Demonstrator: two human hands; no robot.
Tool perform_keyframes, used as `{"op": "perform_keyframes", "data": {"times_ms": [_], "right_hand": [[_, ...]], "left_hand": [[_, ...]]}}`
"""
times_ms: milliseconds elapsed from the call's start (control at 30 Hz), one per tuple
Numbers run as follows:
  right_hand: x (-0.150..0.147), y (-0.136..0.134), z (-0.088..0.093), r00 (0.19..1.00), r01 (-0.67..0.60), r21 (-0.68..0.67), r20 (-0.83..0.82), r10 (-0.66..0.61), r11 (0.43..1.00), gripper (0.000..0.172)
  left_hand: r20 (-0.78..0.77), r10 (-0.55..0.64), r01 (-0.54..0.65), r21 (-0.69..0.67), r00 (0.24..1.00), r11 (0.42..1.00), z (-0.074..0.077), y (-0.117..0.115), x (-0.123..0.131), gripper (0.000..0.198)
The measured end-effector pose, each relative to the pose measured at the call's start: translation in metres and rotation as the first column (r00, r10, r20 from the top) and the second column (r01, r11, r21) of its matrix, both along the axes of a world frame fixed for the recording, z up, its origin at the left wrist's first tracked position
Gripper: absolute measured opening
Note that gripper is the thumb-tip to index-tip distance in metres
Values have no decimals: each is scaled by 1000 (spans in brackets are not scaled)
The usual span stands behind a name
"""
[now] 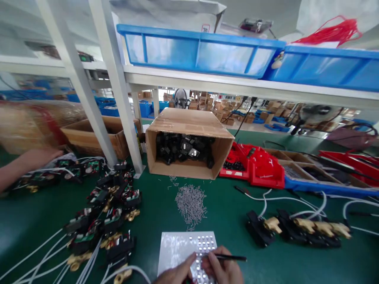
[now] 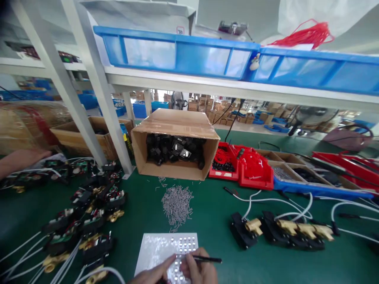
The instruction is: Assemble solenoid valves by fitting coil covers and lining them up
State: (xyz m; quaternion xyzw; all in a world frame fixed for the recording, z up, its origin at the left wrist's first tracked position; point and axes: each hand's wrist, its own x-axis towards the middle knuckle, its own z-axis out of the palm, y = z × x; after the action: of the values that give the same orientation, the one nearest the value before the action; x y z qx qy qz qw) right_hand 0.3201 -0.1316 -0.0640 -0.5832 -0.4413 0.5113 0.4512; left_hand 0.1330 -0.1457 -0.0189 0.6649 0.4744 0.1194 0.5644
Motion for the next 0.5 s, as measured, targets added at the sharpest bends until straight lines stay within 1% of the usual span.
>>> {"op": "perform_keyframes", "data": {"times_ms": [67,100,133,200,267,333,400,500], "right_hand": [[2,-4,12,999,-47,28,20,46,999,45],[3,-5,16,998,-54,37,30,53,998,43],[4,-6,20,998,-58,36,19,58,998,42],[4,-7,22,998,-44,42,-30,46,998,38],[3,-7,20,997,-23,40,-71,26,999,35],[1,-8,16,996,-3,33,-95,6,999,34],[1,-9,14,993,13,29,-118,-9,999,34],[2,-9,15,985,25,19,-171,-21,1000,34]], "left_hand": [[88,16,-25,99,996,995,17,-9,-4,84],[146,28,-48,132,989,990,22,-13,-5,85],[186,61,-87,136,981,987,23,-16,-6,81],[237,177,-215,147,955,966,21,-21,-8,75],[265,316,-371,192,911,909,14,-25,-9,75],[287,418,-485,226,862,845,9,-26,-9,75],[300,480,-548,210,824,810,7,-26,-8,76],[322,521,-592,186,791,784,5,-23,-6,77]]}}
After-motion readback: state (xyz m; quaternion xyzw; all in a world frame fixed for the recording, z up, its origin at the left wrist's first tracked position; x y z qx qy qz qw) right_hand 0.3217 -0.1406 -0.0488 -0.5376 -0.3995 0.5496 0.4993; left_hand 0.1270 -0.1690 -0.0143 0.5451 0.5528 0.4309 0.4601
